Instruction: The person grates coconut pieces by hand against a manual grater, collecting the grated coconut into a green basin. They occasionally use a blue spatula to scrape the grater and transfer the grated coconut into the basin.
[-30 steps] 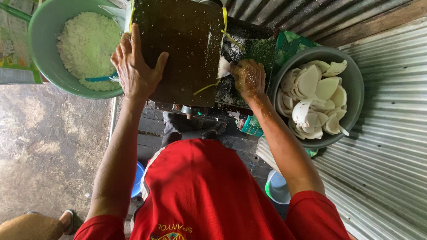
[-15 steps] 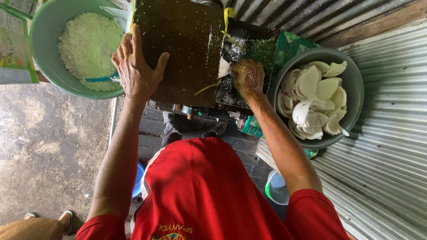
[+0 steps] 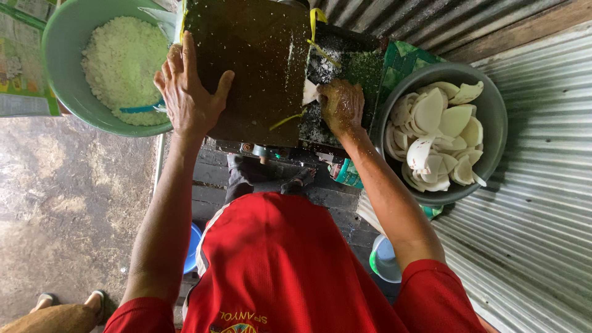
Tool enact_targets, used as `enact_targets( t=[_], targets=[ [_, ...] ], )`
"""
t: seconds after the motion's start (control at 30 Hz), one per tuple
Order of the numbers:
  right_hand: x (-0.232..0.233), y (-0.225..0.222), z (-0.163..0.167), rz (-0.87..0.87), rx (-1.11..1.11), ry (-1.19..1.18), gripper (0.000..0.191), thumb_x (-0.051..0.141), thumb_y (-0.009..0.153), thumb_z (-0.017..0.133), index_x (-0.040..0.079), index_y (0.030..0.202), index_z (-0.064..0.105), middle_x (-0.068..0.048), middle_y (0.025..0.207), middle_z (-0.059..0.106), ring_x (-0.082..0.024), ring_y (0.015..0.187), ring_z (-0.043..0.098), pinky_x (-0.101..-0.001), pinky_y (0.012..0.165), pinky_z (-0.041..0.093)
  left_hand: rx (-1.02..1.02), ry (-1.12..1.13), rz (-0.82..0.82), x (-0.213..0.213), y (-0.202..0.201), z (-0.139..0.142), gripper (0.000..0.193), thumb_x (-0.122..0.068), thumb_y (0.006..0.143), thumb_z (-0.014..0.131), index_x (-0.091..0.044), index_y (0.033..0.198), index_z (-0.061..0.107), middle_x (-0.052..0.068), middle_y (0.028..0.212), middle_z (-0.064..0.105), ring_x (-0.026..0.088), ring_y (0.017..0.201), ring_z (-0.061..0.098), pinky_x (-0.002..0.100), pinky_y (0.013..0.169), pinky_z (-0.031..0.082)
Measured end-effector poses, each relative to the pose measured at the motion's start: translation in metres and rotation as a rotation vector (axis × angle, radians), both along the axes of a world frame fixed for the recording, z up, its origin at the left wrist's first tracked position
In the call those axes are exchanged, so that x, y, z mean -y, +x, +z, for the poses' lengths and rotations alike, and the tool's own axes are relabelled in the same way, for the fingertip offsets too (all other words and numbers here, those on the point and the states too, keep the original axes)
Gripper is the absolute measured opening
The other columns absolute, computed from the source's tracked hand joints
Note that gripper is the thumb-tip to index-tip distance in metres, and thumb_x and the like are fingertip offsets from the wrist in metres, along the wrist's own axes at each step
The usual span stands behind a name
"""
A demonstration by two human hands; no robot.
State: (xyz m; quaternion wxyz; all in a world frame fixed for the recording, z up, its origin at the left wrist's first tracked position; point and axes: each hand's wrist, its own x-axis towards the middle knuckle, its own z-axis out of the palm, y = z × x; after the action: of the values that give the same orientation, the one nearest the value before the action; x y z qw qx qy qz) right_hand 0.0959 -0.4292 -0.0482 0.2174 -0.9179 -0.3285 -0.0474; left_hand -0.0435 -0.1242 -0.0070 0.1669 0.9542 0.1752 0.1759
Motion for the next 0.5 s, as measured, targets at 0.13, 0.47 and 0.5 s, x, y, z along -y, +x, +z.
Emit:
enact_targets(
  t=[0.13, 0.47, 0.5],
  targets=[
    [-0.001, 0.002, -0.005, -0.025, -0.052, -0.062, 0.006, 0.015, 0.092, 0.075, 0.015, 0.089, 0.079, -0.009, 0.089, 0.069, -0.033, 0.094, 0.064, -0.0538, 0.085, 0.044, 0.016, -0.02, -0.004, 0.0, -0.001, 0.0, 0.097, -0.059, 0.104, 0.077, 0.0, 0.165, 0.03, 0.029, 0.151, 0.048, 0.041, 0.136, 0.048, 0.057, 0.114, 0.028],
    [-0.001, 0.005, -0.011, -0.027, -0.03, -0.021, 0.006, 0.017, 0.09, 0.076, 0.013, 0.086, 0.077, -0.009, 0.088, 0.07, -0.034, 0.091, 0.066, -0.0563, 0.087, 0.046, 0.032, -0.038, -0.005, 0.001, 0.0, 0.002, 0.097, -0.058, 0.102, 0.079, 0.0, 0.164, 0.031, 0.029, 0.151, 0.049, 0.042, 0.135, 0.049, 0.056, 0.114, 0.028],
    [-0.002, 0.004, -0.012, -0.03, -0.047, -0.009, 0.005, 0.017, 0.09, 0.076, 0.013, 0.087, 0.077, -0.009, 0.089, 0.071, -0.034, 0.091, 0.067, -0.0559, 0.086, 0.046, 0.027, -0.043, -0.003, 0.001, 0.0, 0.002, 0.098, -0.058, 0.102, 0.079, 0.0, 0.164, 0.032, 0.029, 0.151, 0.049, 0.042, 0.135, 0.049, 0.056, 0.113, 0.028]
  ],
)
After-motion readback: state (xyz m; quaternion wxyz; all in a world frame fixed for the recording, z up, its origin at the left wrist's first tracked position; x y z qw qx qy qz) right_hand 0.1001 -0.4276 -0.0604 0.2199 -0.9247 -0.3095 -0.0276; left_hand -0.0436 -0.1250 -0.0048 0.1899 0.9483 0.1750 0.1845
